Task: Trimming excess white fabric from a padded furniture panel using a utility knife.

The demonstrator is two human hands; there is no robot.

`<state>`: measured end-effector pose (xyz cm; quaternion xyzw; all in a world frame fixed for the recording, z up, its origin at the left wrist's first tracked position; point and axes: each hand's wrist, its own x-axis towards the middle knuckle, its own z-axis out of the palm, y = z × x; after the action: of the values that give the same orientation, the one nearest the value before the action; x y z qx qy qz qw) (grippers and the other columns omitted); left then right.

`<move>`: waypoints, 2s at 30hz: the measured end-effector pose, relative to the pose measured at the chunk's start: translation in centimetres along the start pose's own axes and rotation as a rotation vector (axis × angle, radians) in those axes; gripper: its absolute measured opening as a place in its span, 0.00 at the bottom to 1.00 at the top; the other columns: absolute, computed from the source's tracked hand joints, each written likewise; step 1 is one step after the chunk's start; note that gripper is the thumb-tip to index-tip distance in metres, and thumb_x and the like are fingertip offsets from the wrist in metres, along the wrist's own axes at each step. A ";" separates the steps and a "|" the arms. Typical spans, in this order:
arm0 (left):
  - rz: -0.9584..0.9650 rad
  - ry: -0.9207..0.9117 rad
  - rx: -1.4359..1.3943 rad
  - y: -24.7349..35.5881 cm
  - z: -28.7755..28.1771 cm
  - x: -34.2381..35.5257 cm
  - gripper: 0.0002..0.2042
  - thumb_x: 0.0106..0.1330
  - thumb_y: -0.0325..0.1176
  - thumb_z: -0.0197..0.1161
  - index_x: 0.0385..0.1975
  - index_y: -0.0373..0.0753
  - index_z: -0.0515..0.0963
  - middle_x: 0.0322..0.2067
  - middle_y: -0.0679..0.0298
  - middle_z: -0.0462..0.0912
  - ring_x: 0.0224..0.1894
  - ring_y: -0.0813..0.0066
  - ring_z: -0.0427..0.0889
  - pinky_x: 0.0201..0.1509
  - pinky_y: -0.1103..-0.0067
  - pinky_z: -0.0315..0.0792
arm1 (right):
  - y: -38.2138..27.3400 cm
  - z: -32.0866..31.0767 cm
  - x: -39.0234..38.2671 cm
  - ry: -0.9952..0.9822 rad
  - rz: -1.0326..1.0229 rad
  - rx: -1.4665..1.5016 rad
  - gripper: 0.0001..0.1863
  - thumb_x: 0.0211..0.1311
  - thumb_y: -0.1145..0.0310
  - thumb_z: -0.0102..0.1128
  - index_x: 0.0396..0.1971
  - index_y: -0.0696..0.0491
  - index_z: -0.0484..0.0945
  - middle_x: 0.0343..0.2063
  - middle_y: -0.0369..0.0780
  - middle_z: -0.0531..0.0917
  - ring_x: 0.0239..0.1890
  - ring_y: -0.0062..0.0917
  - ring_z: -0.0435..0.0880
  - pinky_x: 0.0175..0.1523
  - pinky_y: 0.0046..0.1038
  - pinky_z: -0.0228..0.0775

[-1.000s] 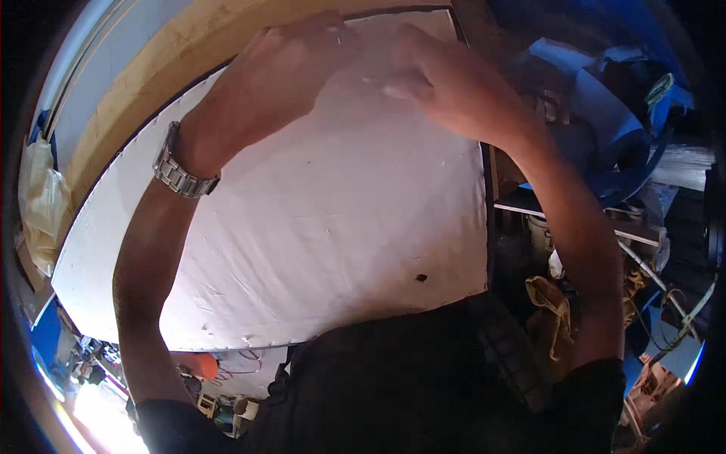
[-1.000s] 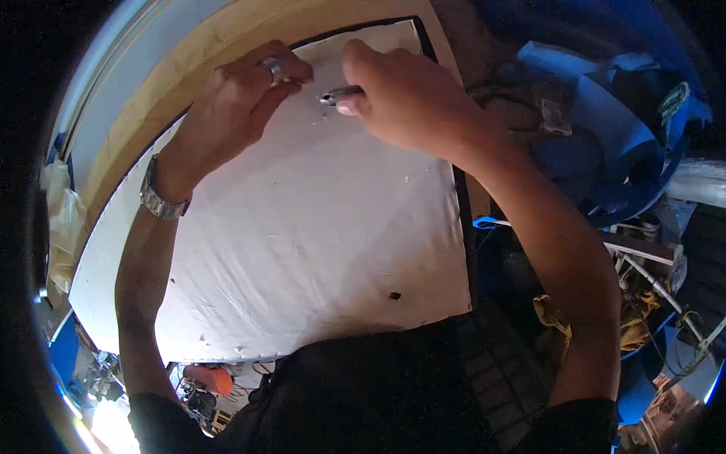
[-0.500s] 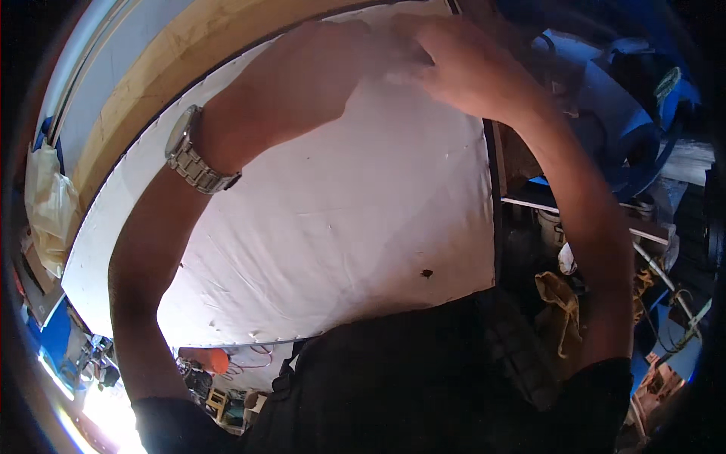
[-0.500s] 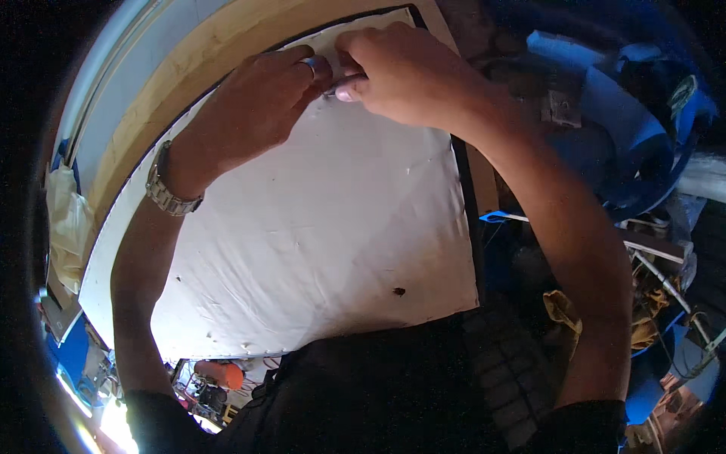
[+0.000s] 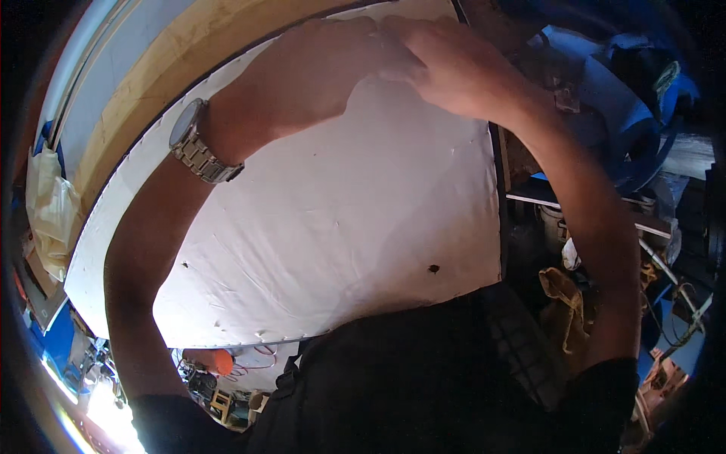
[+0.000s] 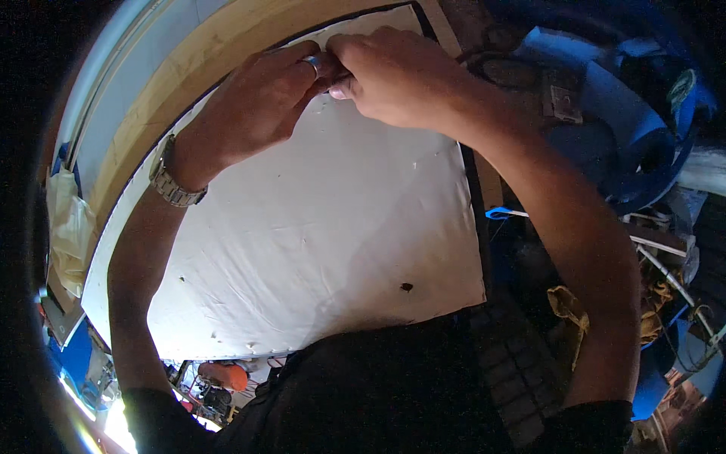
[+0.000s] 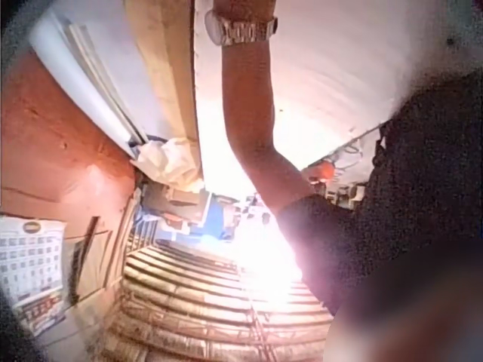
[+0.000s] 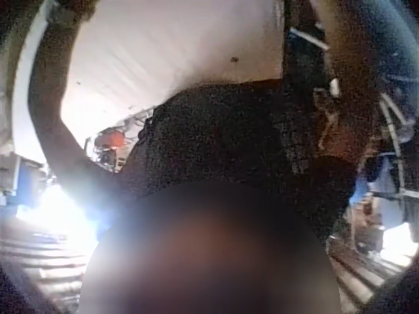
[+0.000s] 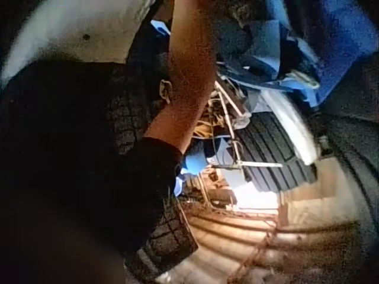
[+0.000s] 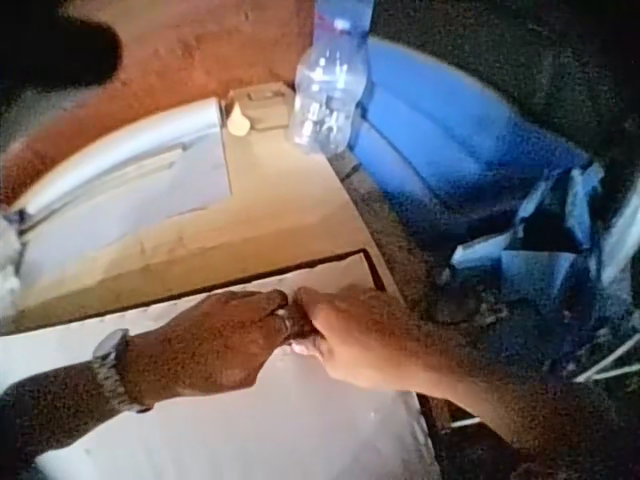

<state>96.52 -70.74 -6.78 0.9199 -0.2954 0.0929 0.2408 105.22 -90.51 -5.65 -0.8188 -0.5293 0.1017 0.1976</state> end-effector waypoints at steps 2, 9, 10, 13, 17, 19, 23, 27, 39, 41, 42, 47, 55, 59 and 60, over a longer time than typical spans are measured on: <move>0.003 -0.015 -0.027 0.0 -0.1 0.2 0.08 0.66 0.21 0.62 0.43 0.36 0.80 0.39 0.57 0.82 0.40 0.56 0.82 0.45 0.65 0.78 | -0.1 0.5 -0.5 0.050 0.035 -0.068 0.11 0.66 0.64 0.64 0.41 0.55 0.81 0.32 0.48 0.87 0.39 0.45 0.88 0.46 0.45 0.79; 0.058 0.062 0.066 -0.9 0.5 0.1 0.07 0.66 0.21 0.63 0.41 0.35 0.80 0.39 0.56 0.83 0.40 0.55 0.83 0.45 0.66 0.78 | -0.8 1.7 -1.4 0.137 0.088 -0.039 0.12 0.67 0.63 0.64 0.40 0.56 0.78 0.29 0.49 0.86 0.35 0.45 0.87 0.41 0.44 0.78; 0.035 0.017 0.004 -1.2 0.4 0.2 0.07 0.66 0.21 0.63 0.41 0.35 0.79 0.38 0.56 0.83 0.40 0.55 0.83 0.45 0.66 0.78 | -0.8 1.8 -1.5 0.158 0.097 -0.019 0.12 0.66 0.64 0.65 0.39 0.57 0.77 0.28 0.49 0.86 0.35 0.45 0.87 0.41 0.44 0.78; 0.050 -0.023 -0.050 -1.6 0.0 0.5 0.06 0.66 0.21 0.63 0.41 0.34 0.79 0.37 0.56 0.83 0.39 0.55 0.84 0.45 0.67 0.79 | -1.9 1.4 -2.5 0.210 0.203 0.106 0.13 0.64 0.64 0.67 0.38 0.57 0.75 0.29 0.49 0.85 0.35 0.45 0.87 0.41 0.43 0.77; 0.073 -0.021 -0.175 -2.8 0.2 0.3 0.04 0.66 0.20 0.62 0.39 0.32 0.78 0.37 0.57 0.82 0.39 0.55 0.84 0.44 0.68 0.79 | -2.6 2.6 -3.1 0.307 0.220 0.111 0.15 0.62 0.64 0.70 0.38 0.58 0.74 0.29 0.48 0.85 0.34 0.44 0.87 0.41 0.42 0.77; 0.068 -0.033 -0.138 -2.4 0.1 0.5 0.04 0.66 0.19 0.62 0.38 0.32 0.78 0.38 0.57 0.82 0.39 0.55 0.84 0.44 0.69 0.79 | -3.0 3.2 -3.0 0.367 0.299 0.094 0.16 0.61 0.65 0.70 0.38 0.57 0.73 0.28 0.48 0.84 0.33 0.44 0.86 0.40 0.42 0.77; 0.085 0.026 -0.111 -1.9 -0.3 0.3 0.04 0.66 0.20 0.63 0.38 0.33 0.79 0.38 0.57 0.82 0.40 0.56 0.84 0.45 0.68 0.79 | -3.8 3.9 -2.0 0.385 0.312 0.101 0.16 0.61 0.66 0.70 0.37 0.58 0.72 0.27 0.48 0.83 0.31 0.44 0.86 0.38 0.43 0.78; -0.032 -0.058 -0.089 -1.3 -0.3 0.4 0.04 0.65 0.20 0.65 0.37 0.34 0.80 0.38 0.58 0.81 0.42 0.57 0.84 0.47 0.67 0.79 | -4.0 4.5 -1.7 0.369 0.304 0.021 0.14 0.64 0.65 0.67 0.37 0.58 0.71 0.27 0.48 0.83 0.31 0.44 0.87 0.35 0.43 0.79; -0.019 0.167 0.027 -2.2 2.3 -2.0 0.06 0.61 0.19 0.65 0.36 0.37 0.82 0.37 0.60 0.82 0.41 0.58 0.81 0.47 0.68 0.77 | -4.6 5.3 -1.5 0.349 0.301 -0.142 0.11 0.64 0.68 0.64 0.36 0.57 0.71 0.29 0.47 0.83 0.31 0.41 0.87 0.33 0.41 0.80; -0.136 0.157 -0.074 -1.8 2.5 -2.2 0.05 0.62 0.19 0.65 0.36 0.36 0.81 0.37 0.58 0.82 0.41 0.57 0.82 0.46 0.67 0.78 | -4.5 5.1 -1.5 0.346 0.311 -0.157 0.11 0.64 0.69 0.64 0.36 0.57 0.71 0.29 0.47 0.83 0.31 0.42 0.87 0.33 0.41 0.80; -0.158 0.178 -0.077 -1.4 2.3 -1.9 0.05 0.63 0.19 0.64 0.36 0.35 0.81 0.37 0.57 0.82 0.40 0.56 0.82 0.46 0.66 0.78 | -4.6 5.0 -1.4 0.334 0.333 -0.141 0.11 0.64 0.68 0.64 0.36 0.57 0.71 0.29 0.47 0.83 0.32 0.42 0.87 0.34 0.42 0.80; -0.248 0.140 -0.099 -2.1 2.0 -1.9 0.04 0.65 0.19 0.63 0.37 0.33 0.80 0.37 0.55 0.82 0.41 0.58 0.84 0.46 0.70 0.79 | -4.6 4.8 -2.0 0.402 0.309 -0.009 0.14 0.61 0.68 0.67 0.37 0.58 0.70 0.32 0.49 0.82 0.34 0.46 0.86 0.37 0.45 0.79; -0.291 0.336 0.000 -1.9 1.4 -2.2 0.08 0.68 0.27 0.63 0.44 0.35 0.76 0.41 0.56 0.83 0.47 0.56 0.83 0.54 0.63 0.75 | -2.2 3.5 -7.8 0.427 0.466 0.178 0.21 0.61 0.62 0.71 0.44 0.55 0.70 0.35 0.50 0.83 0.41 0.50 0.85 0.43 0.47 0.76; -0.395 0.140 0.260 4.0 5.1 -3.8 0.39 0.65 0.48 0.64 0.70 0.29 0.62 0.69 0.42 0.63 0.74 0.44 0.56 0.78 0.48 0.45 | -1.2 3.7 -12.4 0.509 0.525 0.370 0.22 0.64 0.60 0.70 0.48 0.58 0.73 0.36 0.50 0.85 0.41 0.47 0.86 0.46 0.41 0.77; -0.349 0.091 0.387 6.2 6.3 -3.4 0.34 0.63 0.52 0.65 0.59 0.26 0.75 0.67 0.40 0.66 0.74 0.41 0.56 0.75 0.51 0.51 | -2.0 2.9 -13.6 0.479 0.622 0.444 0.23 0.65 0.59 0.69 0.51 0.58 0.73 0.38 0.48 0.84 0.42 0.39 0.86 0.49 0.37 0.76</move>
<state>90.33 -76.59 -10.91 0.9807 -0.0979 0.1458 0.0860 96.79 -101.48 -7.93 -0.8772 -0.1628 0.0748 0.4455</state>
